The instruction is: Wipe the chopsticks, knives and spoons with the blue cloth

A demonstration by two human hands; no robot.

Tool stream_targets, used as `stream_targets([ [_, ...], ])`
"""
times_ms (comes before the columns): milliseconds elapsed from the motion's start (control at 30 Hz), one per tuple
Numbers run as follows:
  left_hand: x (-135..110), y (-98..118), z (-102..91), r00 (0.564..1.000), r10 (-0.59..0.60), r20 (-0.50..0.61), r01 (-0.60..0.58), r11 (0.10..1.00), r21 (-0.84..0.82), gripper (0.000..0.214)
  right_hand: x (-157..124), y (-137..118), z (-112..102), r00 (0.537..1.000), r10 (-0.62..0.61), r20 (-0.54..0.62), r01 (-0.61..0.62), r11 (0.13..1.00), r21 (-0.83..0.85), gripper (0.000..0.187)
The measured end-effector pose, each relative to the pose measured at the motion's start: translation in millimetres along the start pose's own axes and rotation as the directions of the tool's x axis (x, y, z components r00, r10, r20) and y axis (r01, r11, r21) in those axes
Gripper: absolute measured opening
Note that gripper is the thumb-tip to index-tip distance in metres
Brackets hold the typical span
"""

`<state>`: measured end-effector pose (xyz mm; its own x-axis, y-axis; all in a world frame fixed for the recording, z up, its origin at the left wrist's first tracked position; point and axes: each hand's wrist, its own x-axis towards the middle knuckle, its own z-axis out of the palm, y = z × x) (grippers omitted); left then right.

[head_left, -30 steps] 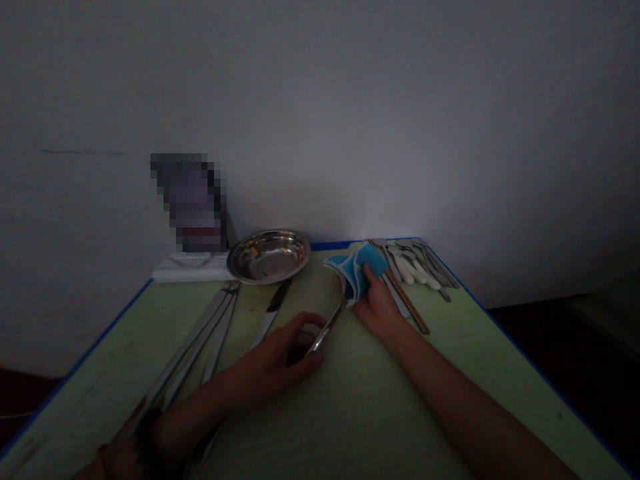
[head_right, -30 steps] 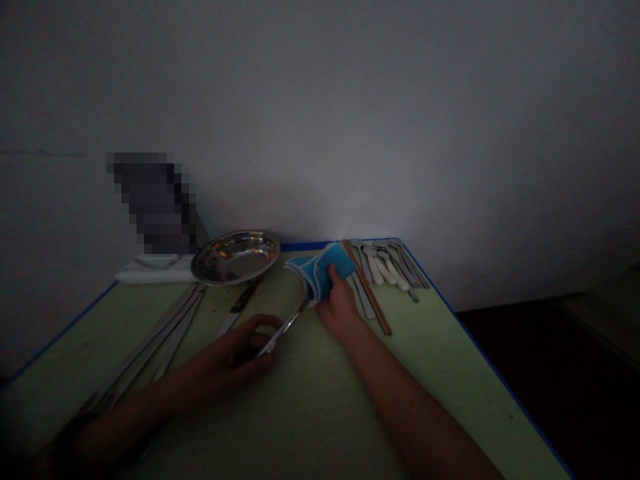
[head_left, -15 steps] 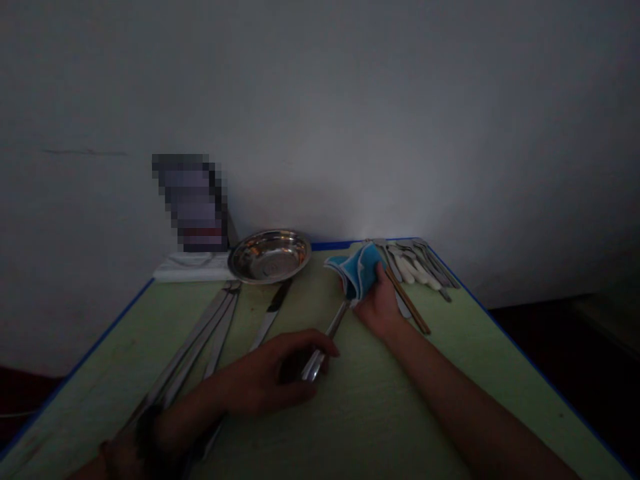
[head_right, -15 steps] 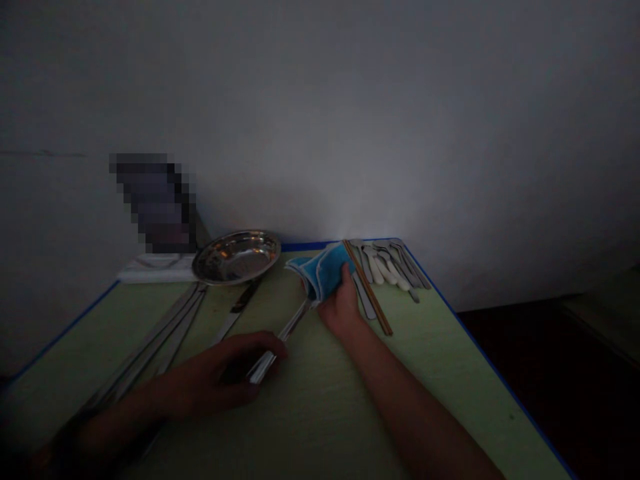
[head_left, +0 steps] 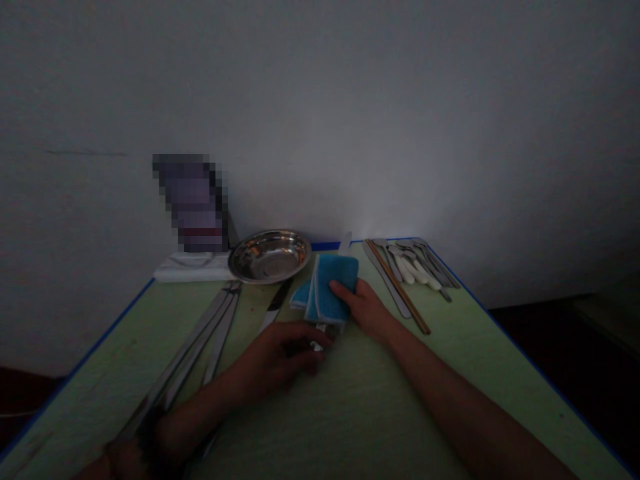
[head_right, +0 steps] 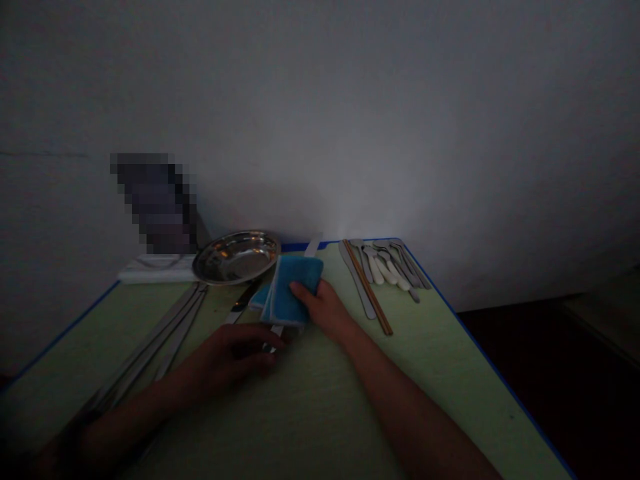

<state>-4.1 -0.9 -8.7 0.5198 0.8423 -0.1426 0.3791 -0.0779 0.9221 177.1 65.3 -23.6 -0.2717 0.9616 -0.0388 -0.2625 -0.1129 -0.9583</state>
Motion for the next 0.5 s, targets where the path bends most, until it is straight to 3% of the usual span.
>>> stream_targets([
  [67,0,0,0.4,1.000,-0.009,-0.003,0.009,1.000,0.021,0.020,-2,-2,0,1.000,-0.012,0.020,0.014,0.996,-0.091,0.031],
  [167,1,2,0.3,1.000,0.011,-0.001,-0.011,0.998,0.063,0.020,-4,-4,2,1.000,0.007,0.005,-0.006,0.999,-0.050,0.034],
  [267,0,3,-0.2,0.997,0.070,0.041,-0.074,0.992,0.102,0.022,0,-3,4,0.997,0.050,-0.059,-0.042,0.990,0.135,0.032],
  [367,-2,6,-0.9,0.987,0.119,0.105,-0.138,0.971,0.197,0.023,7,-2,2,0.963,0.137,-0.231,-0.041,0.925,0.377,0.030],
  [433,-6,10,-2.1,0.970,0.217,0.109,-0.240,0.925,0.294,0.021,13,-1,-2,0.919,0.197,-0.341,-0.006,0.873,0.488,0.029],
  [500,-10,14,-3.9,0.937,0.338,0.094,-0.347,0.859,0.377,0.022,17,0,-6,0.909,0.144,-0.391,0.088,0.851,0.517,0.031],
])
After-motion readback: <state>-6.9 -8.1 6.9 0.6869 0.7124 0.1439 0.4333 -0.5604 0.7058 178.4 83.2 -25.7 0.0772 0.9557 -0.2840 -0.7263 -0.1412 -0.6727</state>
